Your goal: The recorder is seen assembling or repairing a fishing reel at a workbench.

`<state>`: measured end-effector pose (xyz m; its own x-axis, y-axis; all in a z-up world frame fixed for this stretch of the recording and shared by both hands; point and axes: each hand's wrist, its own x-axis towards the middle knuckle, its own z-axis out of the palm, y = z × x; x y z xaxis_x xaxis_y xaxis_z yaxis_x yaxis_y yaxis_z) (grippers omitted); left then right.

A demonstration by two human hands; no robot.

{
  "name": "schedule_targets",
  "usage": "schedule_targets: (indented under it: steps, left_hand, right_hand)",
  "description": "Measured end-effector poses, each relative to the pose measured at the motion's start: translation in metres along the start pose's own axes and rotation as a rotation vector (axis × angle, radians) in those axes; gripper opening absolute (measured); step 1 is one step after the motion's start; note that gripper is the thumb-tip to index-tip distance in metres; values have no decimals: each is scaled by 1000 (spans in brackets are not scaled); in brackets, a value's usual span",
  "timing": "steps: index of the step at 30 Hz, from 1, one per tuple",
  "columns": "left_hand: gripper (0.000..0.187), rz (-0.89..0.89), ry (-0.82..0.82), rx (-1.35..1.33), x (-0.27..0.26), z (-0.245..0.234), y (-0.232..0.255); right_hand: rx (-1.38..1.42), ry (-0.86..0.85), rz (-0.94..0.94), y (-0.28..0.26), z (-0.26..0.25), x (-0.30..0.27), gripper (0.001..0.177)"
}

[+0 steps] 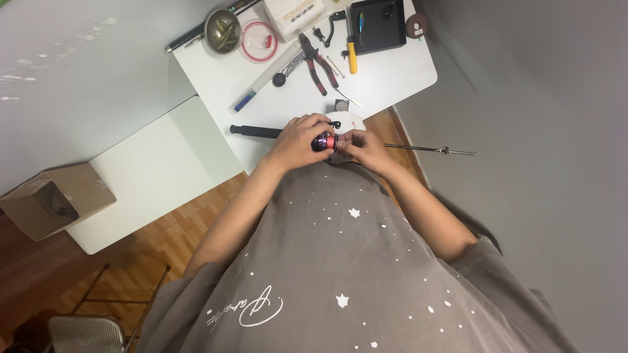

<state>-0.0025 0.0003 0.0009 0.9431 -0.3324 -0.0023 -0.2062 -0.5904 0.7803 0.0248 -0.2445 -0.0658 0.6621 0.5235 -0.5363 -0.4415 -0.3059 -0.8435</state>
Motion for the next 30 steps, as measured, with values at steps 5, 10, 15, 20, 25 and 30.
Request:
schedule_targets:
  steps: [5,10,15,20,25,30]
  left_hand:
    - [39,-24,-17,8,2,0,2]
    - [47,-15,-27,29,2,1,1]
    - [48,-30,-49,51,2,-1,2]
    - [56,-36,-29,-30,1,-5,0]
    - [64,-43,24,-89,-7,-19,-5]
    - [51,-44,106,-117,-23,-34,-22]
  right_hand:
    - [-9,-9,33,-4,-1,0,34]
    - [-32,-24,95,-3,0,5,43]
    - [-76,-33,95,-5,-2,5,48]
    - [-78,-53,79,3,-7,8,48]
    - [-105,-49,145,-11,-17,11,48]
    - [-125,55,96,-22,-38,18,46]
